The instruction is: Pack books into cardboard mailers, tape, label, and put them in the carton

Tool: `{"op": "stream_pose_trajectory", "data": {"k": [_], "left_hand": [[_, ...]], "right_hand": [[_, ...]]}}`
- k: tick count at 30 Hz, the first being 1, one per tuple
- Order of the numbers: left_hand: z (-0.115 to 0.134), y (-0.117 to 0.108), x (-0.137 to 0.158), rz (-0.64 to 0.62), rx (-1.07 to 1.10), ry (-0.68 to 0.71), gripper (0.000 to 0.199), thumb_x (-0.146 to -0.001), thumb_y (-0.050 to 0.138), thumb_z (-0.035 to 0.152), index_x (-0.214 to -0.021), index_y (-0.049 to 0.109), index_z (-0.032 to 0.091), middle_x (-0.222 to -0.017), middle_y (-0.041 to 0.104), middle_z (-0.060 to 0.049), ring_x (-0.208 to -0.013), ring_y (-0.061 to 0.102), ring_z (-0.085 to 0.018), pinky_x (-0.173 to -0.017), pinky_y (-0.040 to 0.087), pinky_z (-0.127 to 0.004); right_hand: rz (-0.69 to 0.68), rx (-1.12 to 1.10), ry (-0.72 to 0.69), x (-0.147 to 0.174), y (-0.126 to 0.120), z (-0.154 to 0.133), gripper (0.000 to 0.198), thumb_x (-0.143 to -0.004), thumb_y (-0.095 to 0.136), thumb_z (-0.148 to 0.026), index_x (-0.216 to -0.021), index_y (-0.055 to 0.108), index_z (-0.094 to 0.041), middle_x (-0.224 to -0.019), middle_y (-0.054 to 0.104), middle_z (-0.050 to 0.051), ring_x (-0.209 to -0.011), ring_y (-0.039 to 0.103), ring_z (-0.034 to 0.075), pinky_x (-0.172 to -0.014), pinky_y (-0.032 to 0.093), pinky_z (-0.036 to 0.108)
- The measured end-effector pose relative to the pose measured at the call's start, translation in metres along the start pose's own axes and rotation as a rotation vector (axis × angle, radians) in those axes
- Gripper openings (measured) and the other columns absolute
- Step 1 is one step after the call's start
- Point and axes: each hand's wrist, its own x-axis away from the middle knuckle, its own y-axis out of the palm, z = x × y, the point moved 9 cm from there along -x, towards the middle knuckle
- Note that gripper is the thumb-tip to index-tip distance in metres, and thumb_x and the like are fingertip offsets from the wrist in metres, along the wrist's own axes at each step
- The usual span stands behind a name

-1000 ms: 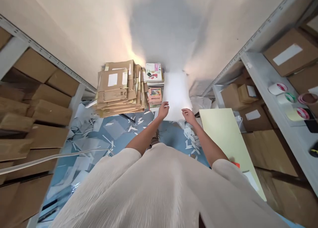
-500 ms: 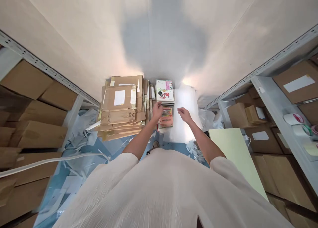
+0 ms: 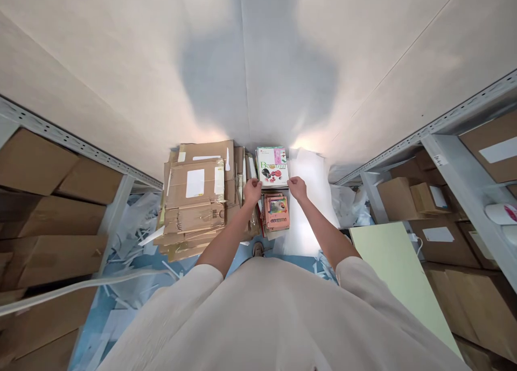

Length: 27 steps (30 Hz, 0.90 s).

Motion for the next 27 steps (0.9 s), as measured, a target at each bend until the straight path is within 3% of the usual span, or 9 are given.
{"op": "stream_pose_trajectory", "data": {"k": [5, 14, 23, 27], "left_hand": [[-0.003, 0.006, -0.008, -0.029, -0.013, -0.058, 0.021, -0.097, 0.079, 0.024, -0.118, 0.080, 0.019, -0.112, 0.086, -0.012, -0.106, 0.081, -0.026, -0.105, 0.062, -0.041], [0.005, 0.005, -0.001, -0.032, -0.009, -0.038, 0.021, -0.096, 0.079, 0.021, -0.116, 0.083, 0.018, -0.116, 0.087, -0.015, -0.112, 0.081, -0.029, -0.109, 0.061, -0.045], [0.027, 0.009, 0.022, -0.035, -0.027, 0.016, 0.012, -0.102, 0.070, 0.015, -0.113, 0.072, 0.019, -0.116, 0.080, -0.014, -0.105, 0.075, -0.026, -0.101, 0.060, -0.040], [0.047, 0.034, 0.033, -0.093, -0.037, 0.111, 0.013, -0.103, 0.067, 0.015, -0.114, 0.068, 0.022, -0.117, 0.077, -0.011, -0.104, 0.073, -0.024, -0.101, 0.058, -0.038]], "right_hand": [[-0.003, -0.030, 0.023, -0.011, 0.005, 0.008, 0.017, -0.078, 0.076, -0.033, -0.093, 0.074, -0.027, -0.100, 0.085, 0.008, -0.106, 0.081, 0.030, -0.106, 0.065, 0.047], [-0.132, -0.053, -0.056, -0.007, 0.013, -0.006, 0.028, -0.083, 0.067, -0.032, -0.104, 0.082, -0.023, -0.111, 0.088, 0.009, -0.109, 0.082, 0.029, -0.109, 0.064, 0.046], [-0.110, -0.082, -0.072, -0.002, -0.007, -0.007, 0.026, -0.082, 0.070, -0.031, -0.105, 0.077, -0.023, -0.110, 0.085, 0.009, -0.109, 0.080, 0.028, -0.109, 0.064, 0.046], [-0.025, -0.077, -0.060, 0.002, -0.040, 0.006, 0.025, -0.080, 0.070, -0.034, -0.103, 0.073, -0.024, -0.104, 0.081, 0.007, -0.103, 0.077, 0.027, -0.105, 0.064, 0.044]]}}
